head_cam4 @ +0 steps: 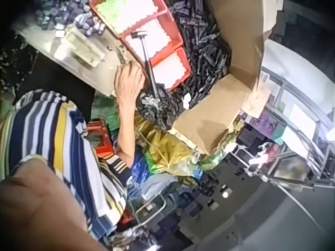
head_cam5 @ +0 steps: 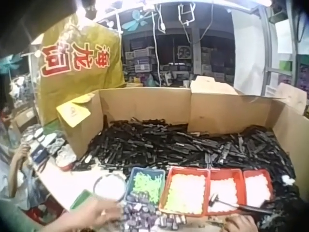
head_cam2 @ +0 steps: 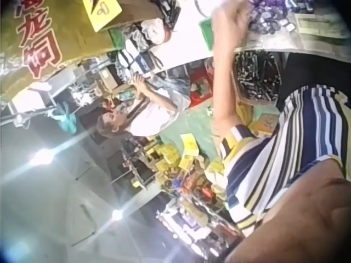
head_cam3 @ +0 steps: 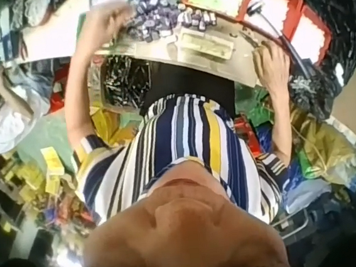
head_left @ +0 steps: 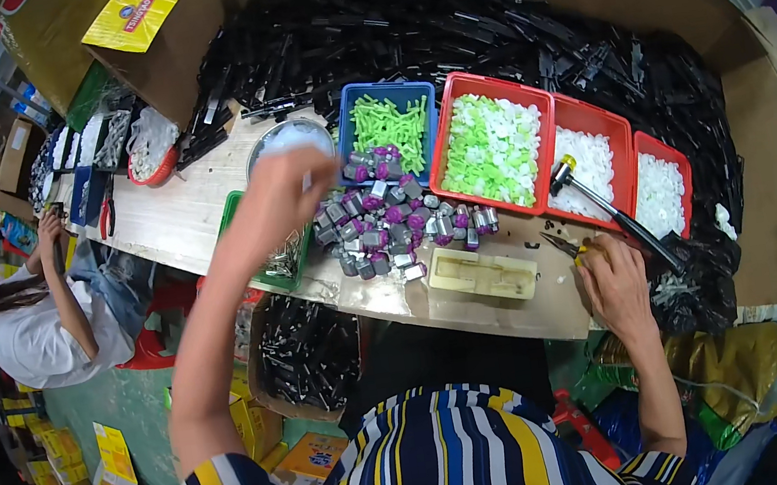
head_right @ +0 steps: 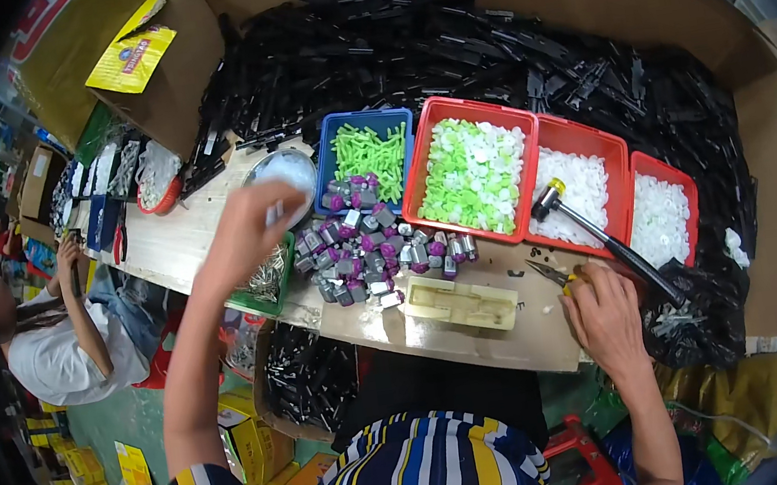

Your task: Assemble small mechanical or electronic components into black rectangular boxes at a workbench.

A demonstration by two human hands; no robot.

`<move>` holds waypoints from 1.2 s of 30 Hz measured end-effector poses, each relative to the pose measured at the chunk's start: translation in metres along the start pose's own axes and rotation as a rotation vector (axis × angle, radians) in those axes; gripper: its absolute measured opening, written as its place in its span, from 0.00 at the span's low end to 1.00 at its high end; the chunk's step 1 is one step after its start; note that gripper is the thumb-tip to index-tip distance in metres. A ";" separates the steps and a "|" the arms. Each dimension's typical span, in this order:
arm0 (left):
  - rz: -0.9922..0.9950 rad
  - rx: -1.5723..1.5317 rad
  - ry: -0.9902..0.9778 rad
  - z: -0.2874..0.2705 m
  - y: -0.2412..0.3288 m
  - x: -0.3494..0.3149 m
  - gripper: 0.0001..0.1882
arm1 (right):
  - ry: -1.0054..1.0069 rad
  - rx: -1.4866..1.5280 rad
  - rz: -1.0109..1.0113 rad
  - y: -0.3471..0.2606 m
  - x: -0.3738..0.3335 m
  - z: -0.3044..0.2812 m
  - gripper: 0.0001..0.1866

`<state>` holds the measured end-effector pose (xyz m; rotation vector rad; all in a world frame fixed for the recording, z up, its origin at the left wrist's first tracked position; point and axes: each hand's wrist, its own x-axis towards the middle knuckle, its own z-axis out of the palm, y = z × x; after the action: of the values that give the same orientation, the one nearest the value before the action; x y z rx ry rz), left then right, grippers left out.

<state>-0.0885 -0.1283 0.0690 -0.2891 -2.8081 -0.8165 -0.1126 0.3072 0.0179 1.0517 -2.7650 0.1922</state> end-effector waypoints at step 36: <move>-0.810 -1.769 0.243 0.145 0.141 -0.067 0.11 | 0.215 0.276 -0.240 -0.092 0.040 -0.001 0.20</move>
<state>-0.0097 0.0589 0.0044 0.7105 -1.0951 -2.8880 -0.0804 0.2138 0.0325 1.3296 -2.4423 0.6274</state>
